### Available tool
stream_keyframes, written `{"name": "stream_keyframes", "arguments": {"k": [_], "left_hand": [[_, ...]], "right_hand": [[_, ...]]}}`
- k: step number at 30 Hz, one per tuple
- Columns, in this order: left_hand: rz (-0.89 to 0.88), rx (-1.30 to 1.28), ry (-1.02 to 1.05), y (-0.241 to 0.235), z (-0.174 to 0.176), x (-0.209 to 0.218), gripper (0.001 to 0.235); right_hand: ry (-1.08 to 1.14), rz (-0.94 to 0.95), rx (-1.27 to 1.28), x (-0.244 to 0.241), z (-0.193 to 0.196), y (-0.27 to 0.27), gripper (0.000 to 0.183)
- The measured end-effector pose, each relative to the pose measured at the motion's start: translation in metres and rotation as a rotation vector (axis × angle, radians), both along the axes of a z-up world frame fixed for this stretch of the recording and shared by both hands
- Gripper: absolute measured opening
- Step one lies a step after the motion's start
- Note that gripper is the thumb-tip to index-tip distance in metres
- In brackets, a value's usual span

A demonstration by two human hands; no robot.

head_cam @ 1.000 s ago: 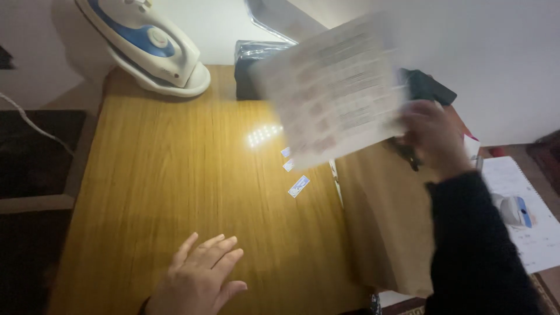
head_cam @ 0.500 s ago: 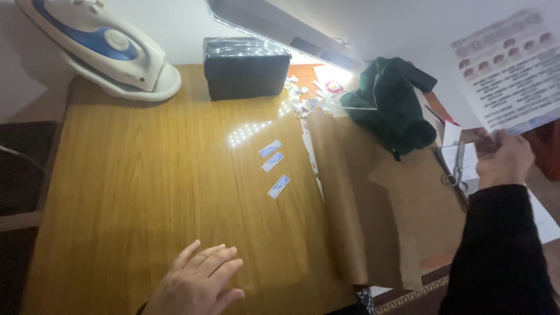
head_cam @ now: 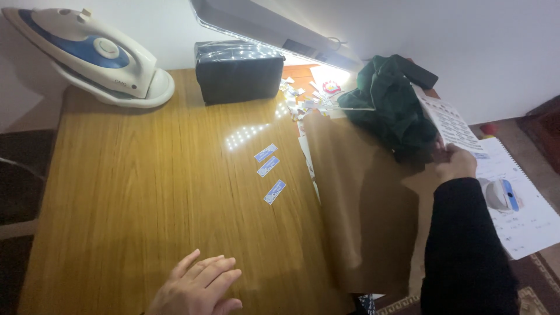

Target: Cutting printed labels from a sheet and cutting adhesive tape using scissors

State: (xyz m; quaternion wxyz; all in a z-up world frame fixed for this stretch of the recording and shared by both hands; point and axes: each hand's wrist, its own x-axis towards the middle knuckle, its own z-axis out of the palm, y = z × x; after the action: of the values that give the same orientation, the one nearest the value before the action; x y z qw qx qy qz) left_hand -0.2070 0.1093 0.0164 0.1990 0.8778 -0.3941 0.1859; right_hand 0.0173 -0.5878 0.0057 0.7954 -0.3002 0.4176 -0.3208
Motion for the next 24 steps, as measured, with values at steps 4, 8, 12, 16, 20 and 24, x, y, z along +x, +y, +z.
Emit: {"name": "stream_keyframes", "arguments": {"k": [4, 8, 12, 16, 20, 24], "left_hand": [[-0.007, 0.010, 0.042, -0.001, -0.002, 0.000, 0.041], [0.023, 0.013, 0.003, -0.004, -0.014, 0.000, 0.043], [-0.002, 0.025, 0.020, -0.003, -0.017, 0.001, 0.042], [-0.009, 0.013, 0.029, -0.004, -0.012, -0.001, 0.041], [-0.017, -0.002, 0.003, -0.005, -0.011, 0.000, 0.040], [-0.040, 0.009, 0.003, -0.003, -0.010, 0.003, 0.043]], "right_hand": [[-0.157, 0.081, 0.032, 0.008, -0.019, -0.016, 0.025], [0.042, 0.203, -0.086, -0.006, 0.015, 0.021, 0.009], [-0.094, 0.156, -0.051, 0.005, -0.014, 0.001, 0.019], [0.035, 0.239, -0.013, -0.021, 0.026, 0.049, 0.009], [0.173, 0.322, -0.061, -0.067, 0.089, 0.111, 0.016], [0.393, 0.694, -0.475, -0.100, 0.059, 0.029, 0.029]]}}
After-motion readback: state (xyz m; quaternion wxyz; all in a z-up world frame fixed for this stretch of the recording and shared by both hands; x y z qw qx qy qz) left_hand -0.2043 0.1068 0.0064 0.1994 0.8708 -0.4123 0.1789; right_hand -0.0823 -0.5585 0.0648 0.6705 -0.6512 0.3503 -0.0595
